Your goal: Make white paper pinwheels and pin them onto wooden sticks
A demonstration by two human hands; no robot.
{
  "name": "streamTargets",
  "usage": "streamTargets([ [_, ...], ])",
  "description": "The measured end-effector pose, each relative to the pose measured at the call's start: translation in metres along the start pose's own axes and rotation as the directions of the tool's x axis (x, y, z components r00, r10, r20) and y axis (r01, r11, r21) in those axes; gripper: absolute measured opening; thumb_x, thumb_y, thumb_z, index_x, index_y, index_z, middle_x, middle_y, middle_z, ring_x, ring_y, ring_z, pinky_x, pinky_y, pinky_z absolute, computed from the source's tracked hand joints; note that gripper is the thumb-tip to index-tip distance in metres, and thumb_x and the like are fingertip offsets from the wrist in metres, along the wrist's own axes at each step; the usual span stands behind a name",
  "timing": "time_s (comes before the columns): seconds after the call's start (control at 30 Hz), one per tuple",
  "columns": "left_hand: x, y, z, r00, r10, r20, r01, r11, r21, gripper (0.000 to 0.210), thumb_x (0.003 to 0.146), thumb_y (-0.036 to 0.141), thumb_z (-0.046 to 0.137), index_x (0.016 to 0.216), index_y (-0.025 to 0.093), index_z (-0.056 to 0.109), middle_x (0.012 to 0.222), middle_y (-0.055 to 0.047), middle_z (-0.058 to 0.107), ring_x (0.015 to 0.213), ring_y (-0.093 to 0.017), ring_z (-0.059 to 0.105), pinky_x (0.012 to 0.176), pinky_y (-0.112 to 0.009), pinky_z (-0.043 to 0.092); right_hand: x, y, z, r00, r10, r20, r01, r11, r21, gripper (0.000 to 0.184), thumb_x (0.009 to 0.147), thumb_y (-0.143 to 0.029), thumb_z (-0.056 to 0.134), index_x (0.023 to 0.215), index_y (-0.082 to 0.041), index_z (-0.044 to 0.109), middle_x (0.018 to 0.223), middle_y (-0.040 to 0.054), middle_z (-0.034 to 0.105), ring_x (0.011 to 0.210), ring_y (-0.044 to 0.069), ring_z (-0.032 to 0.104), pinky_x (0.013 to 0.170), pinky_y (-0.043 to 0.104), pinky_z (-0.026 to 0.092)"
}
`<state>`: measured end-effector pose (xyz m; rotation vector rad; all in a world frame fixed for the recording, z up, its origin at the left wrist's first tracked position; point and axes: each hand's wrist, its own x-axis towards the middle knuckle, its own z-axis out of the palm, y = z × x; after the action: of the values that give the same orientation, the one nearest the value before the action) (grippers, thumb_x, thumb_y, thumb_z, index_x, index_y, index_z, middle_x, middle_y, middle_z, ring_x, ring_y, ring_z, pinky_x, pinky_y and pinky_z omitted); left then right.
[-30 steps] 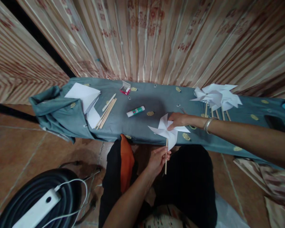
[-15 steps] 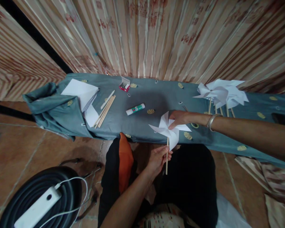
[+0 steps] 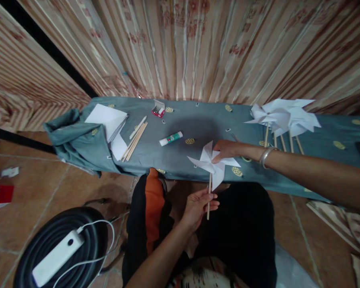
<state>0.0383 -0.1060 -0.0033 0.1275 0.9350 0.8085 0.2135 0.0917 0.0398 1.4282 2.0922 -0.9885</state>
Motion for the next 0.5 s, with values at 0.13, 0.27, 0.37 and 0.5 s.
streamTargets([
  [0.13, 0.0, -0.006, -0.004, 0.998, 0.015, -0.069, -0.009, 0.996, 0.087, 0.051, 0.049, 0.037, 0.093, 0.086, 0.007, 0.073, 0.066, -0.005, 0.069, 0.046, -0.013, 0.064, 0.042, -0.02, 0.048, 0.0, -0.001, -0.001, 1.0, -0.022, -0.003, 0.022, 1.0, 0.014, 0.034, 0.065, -0.048, 0.071, 0.074, -0.015, 0.073, 0.068, 0.0023, 0.066, 0.063, 0.015, 0.055, 0.057, 0.025, 0.036],
  [0.27, 0.003, -0.01, -0.003, 0.997, 0.015, -0.073, -0.006, 0.992, 0.125, 0.053, 0.049, 0.04, 0.091, 0.087, 0.007, 0.074, 0.064, -0.004, 0.068, 0.042, -0.012, 0.061, 0.039, -0.021, 0.046, 0.002, -0.003, -0.002, 1.0, -0.025, -0.009, 0.025, 1.0, 0.005, 0.032, 0.064, -0.047, 0.072, 0.07, -0.016, 0.072, 0.066, 0.0026, 0.066, 0.062, 0.016, 0.055, 0.056, 0.026, 0.036],
  [0.37, 0.004, -0.012, -0.002, 0.998, 0.014, -0.065, -0.006, 0.992, 0.123, 0.053, 0.051, 0.041, 0.09, 0.088, 0.007, 0.074, 0.067, -0.005, 0.069, 0.042, -0.012, 0.061, 0.04, -0.021, 0.045, 0.004, -0.003, -0.003, 1.0, -0.02, -0.011, 0.02, 1.0, -0.008, 0.031, 0.063, -0.046, 0.073, 0.067, -0.016, 0.07, 0.062, 0.0017, 0.062, 0.059, 0.015, 0.052, 0.054, 0.026, 0.034],
  [0.5, 0.004, -0.013, -0.001, 0.998, 0.015, -0.059, -0.008, 0.993, 0.116, 0.053, 0.052, 0.042, 0.09, 0.089, 0.007, 0.074, 0.067, -0.005, 0.069, 0.042, -0.011, 0.059, 0.041, -0.022, 0.044, 0.004, -0.006, -0.005, 1.0, -0.017, 0.005, 0.017, 1.0, -0.018, 0.029, 0.063, -0.045, 0.073, 0.066, -0.016, 0.069, 0.057, -0.0011, 0.058, 0.054, 0.013, 0.048, 0.052, 0.025, 0.032],
])
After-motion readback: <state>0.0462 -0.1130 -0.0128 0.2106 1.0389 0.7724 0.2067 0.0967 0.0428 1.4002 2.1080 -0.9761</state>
